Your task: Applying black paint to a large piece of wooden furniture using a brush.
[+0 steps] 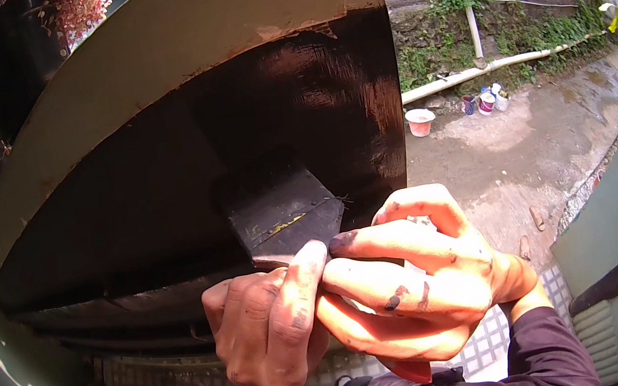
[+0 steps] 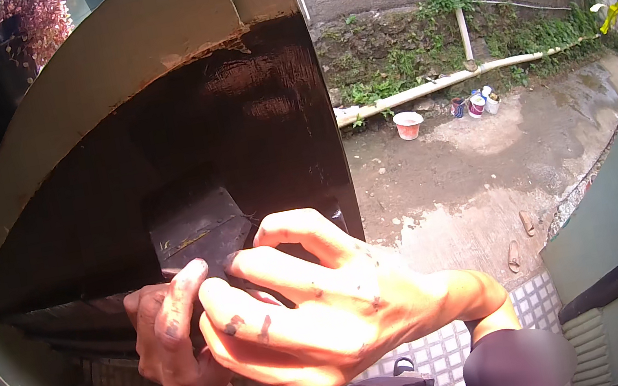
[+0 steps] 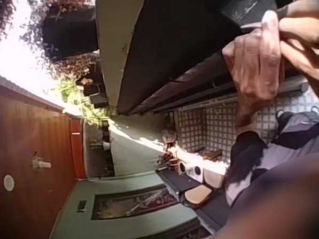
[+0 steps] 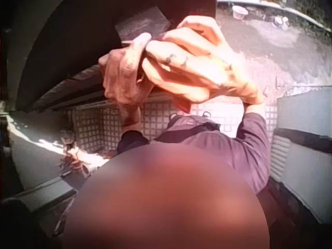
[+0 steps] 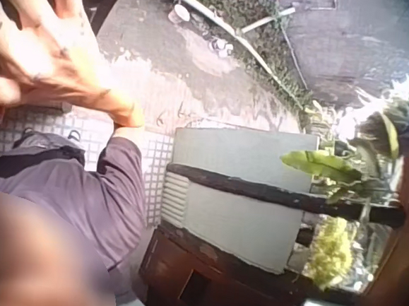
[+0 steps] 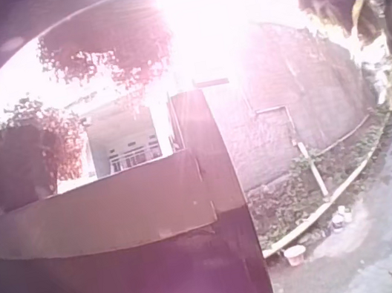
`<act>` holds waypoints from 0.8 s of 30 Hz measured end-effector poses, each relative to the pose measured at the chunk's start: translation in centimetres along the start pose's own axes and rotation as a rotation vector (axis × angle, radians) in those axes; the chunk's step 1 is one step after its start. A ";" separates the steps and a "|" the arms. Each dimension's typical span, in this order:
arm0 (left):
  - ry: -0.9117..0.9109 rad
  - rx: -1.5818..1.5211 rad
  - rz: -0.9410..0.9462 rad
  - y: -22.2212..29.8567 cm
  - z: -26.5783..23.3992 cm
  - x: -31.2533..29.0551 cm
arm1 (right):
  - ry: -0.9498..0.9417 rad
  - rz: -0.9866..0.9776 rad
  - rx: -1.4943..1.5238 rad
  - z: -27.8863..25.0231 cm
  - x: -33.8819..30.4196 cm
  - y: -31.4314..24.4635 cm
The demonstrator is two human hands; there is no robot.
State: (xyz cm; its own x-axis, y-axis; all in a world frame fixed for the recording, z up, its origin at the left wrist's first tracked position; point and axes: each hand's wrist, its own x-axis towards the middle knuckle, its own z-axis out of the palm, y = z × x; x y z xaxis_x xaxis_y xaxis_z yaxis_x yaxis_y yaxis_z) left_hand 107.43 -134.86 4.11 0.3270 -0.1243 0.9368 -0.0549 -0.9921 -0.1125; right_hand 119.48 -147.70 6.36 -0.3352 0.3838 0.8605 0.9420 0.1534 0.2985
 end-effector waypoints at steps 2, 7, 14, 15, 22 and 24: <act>-0.025 0.100 -0.063 0.5 0.3 0.0 | 0.076 -0.067 0.101 0.8 -0.6 1.2; 0.018 0.196 -0.065 -0.7 0.0 -1.1 | 0.016 -0.110 0.227 1.6 0.1 1.4; 0.497 -0.221 -0.462 -2.4 -1.1 -4.6 | 0.591 0.072 0.152 -1.8 -8.0 8.1; 0.591 -0.231 -0.566 -2.3 -0.9 -4.5 | 0.696 0.177 0.247 -2.0 -11.5 10.8; 0.967 -0.556 -0.961 -2.2 0.4 0.1 | 0.864 0.624 0.676 5.6 -18.1 15.3; 0.978 -0.595 -0.963 -1.8 1.7 1.2 | 1.006 0.708 0.694 8.4 -17.2 15.6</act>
State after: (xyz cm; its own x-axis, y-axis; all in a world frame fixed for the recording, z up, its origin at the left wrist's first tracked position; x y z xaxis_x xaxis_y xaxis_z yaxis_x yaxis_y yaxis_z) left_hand 109.49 -133.24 4.87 -0.2705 0.8542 0.4439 -0.6358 -0.5048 0.5839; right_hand 139.83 -144.25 -7.23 0.6319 -0.1919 0.7509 0.6041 0.7289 -0.3220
